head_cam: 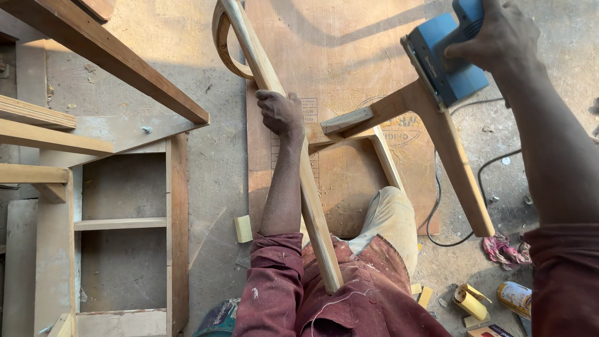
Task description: The person uses an electric sander to smooth the surfaces of a wooden chair. They hold the chair with one hand and operate the sander with the other, working on the legs and backrest.
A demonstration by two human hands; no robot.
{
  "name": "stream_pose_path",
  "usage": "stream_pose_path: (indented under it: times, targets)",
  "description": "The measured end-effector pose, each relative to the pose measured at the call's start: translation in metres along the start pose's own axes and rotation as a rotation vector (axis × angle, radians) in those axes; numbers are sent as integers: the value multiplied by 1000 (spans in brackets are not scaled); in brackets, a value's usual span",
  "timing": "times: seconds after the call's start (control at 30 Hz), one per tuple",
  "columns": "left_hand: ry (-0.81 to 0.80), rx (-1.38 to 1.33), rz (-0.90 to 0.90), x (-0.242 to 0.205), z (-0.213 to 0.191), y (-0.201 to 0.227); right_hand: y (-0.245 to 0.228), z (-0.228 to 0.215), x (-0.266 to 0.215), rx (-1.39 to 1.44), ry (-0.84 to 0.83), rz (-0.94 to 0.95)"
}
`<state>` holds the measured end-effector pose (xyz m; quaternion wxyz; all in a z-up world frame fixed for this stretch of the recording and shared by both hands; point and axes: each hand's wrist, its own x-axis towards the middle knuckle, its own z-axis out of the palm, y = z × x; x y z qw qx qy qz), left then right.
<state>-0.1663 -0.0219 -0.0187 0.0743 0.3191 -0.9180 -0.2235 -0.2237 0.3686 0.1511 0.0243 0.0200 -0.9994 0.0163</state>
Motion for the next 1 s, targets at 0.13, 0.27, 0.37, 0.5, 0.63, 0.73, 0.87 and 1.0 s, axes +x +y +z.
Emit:
stream_pose_path:
  times: [0.13,0.27,0.37,0.5,0.63,0.73,0.87,1.0]
  targets:
    - [5,-18,-10,4,1,5,6,6,-1,-22,56,-58]
    - [33,-31,-9,4,2,3,10,-12,-50,88,-61,-14]
    - [16,-10,-1,5,2,4,12,-28,-100,108,-135,33]
    - [34,-10,-11,7,4,4,25,-43,-166,150,-239,124]
    - [57,-10,2,7,5,3,43,-51,-232,128,-181,51]
    - [55,-14,26,6,6,-1,51,-55,-270,139,-201,107]
    - [72,-7,30,5,8,-1,52,-56,-288,74,-263,201]
    - [77,28,30,5,9,1,49,-51,-258,49,-247,206]
